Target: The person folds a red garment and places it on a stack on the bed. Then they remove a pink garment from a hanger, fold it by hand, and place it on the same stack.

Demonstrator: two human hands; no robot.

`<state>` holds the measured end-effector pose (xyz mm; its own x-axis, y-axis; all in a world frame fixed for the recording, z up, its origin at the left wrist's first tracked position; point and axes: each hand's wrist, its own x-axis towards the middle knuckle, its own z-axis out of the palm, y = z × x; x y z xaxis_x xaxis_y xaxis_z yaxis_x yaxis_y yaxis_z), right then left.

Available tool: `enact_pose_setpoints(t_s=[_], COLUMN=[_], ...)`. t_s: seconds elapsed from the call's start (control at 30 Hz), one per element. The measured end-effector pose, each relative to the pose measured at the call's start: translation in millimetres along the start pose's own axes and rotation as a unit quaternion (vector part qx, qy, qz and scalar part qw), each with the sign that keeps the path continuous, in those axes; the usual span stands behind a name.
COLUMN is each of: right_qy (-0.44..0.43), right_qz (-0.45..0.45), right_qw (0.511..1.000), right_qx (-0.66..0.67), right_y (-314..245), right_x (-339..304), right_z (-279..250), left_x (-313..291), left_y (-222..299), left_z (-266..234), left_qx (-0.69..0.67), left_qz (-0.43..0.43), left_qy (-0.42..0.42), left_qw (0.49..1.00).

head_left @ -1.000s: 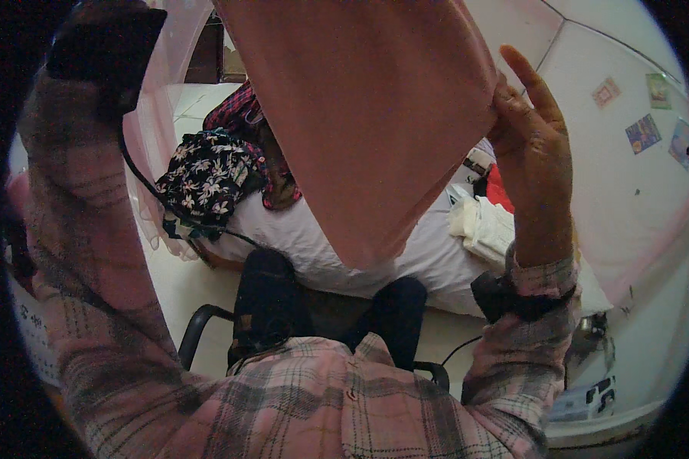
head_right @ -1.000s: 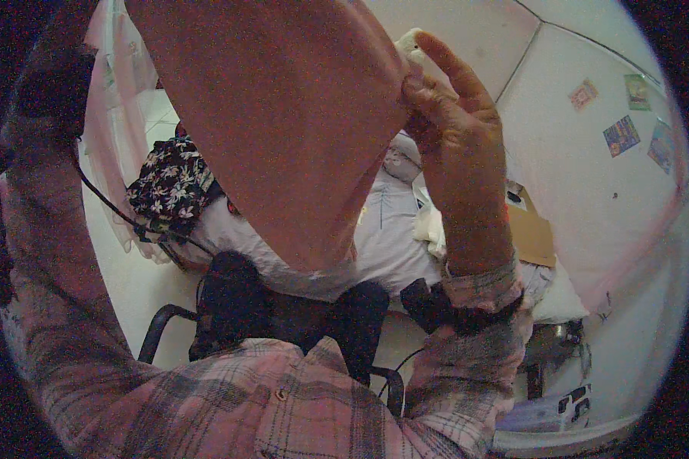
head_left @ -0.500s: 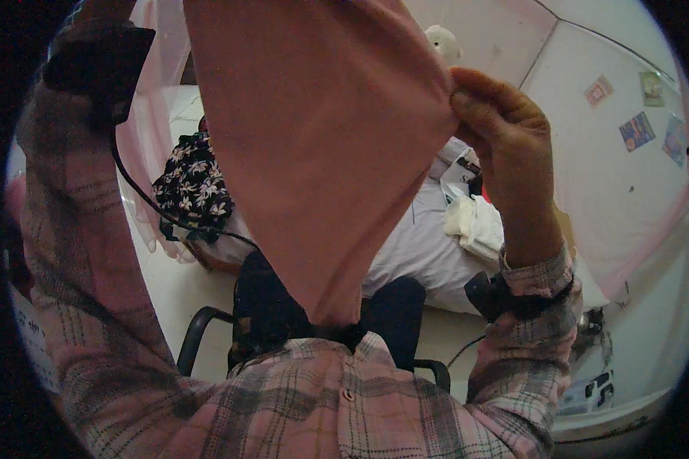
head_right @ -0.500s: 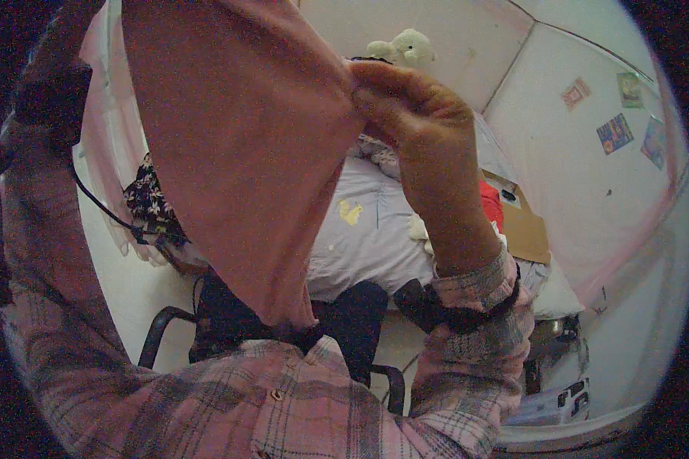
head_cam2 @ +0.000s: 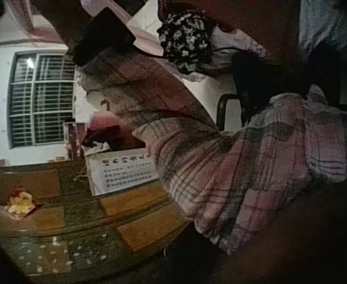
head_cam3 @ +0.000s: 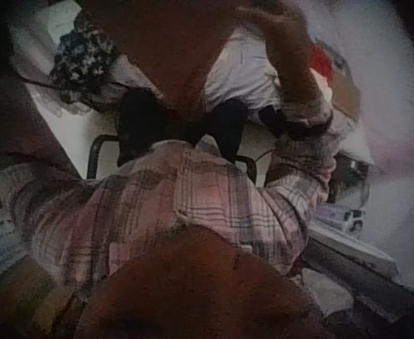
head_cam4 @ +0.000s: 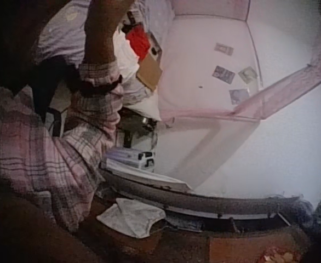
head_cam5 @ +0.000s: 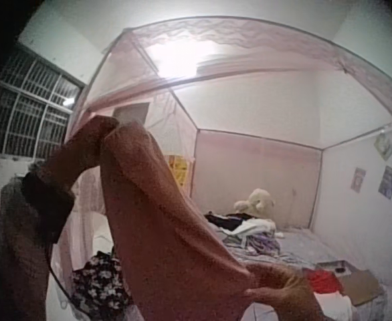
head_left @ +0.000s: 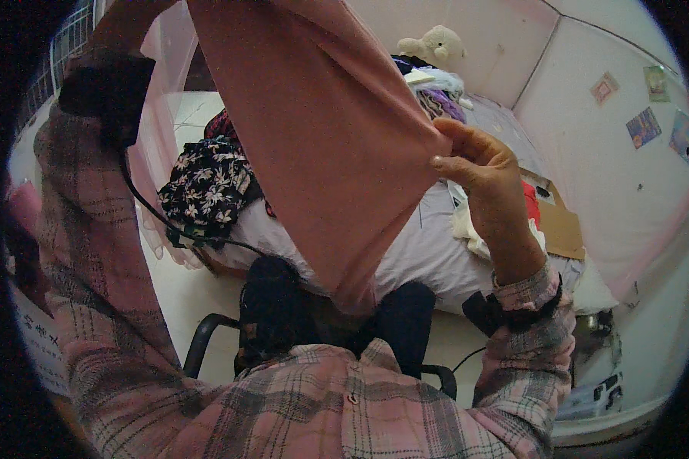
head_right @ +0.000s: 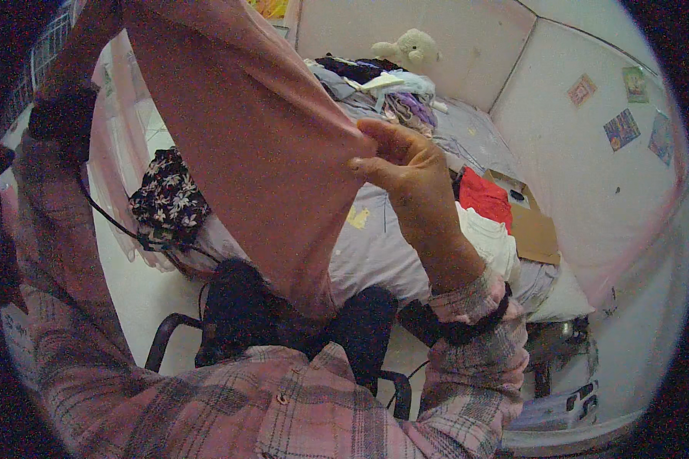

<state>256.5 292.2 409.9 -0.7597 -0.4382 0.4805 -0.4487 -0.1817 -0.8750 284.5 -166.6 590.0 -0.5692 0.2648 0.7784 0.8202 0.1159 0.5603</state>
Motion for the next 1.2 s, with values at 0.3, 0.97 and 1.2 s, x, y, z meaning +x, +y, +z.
enact_pose_setpoints(t_s=[0.3,0.97,1.2], right_qy=[0.027,-0.113,-0.14], right_qz=[0.016,0.059,-0.161], right_qw=[0.997,0.987,0.974], right_qx=[-0.071,-0.098,-0.071], right_y=[38.4,22.7,-36.9], right_x=[-7.9,4.4,9.4], right_z=[-16.9,-18.2,-11.7], left_x=[-5.4,-32.4,-31.1], left_y=[-0.4,-25.1,-28.4], left_z=[77.4,193.4,218.6], left_qx=[0.506,-0.04,-0.088], left_qz=[0.179,-0.181,-0.211], left_qy=[-0.006,0.02,-0.038], left_qw=[0.844,0.982,0.973])
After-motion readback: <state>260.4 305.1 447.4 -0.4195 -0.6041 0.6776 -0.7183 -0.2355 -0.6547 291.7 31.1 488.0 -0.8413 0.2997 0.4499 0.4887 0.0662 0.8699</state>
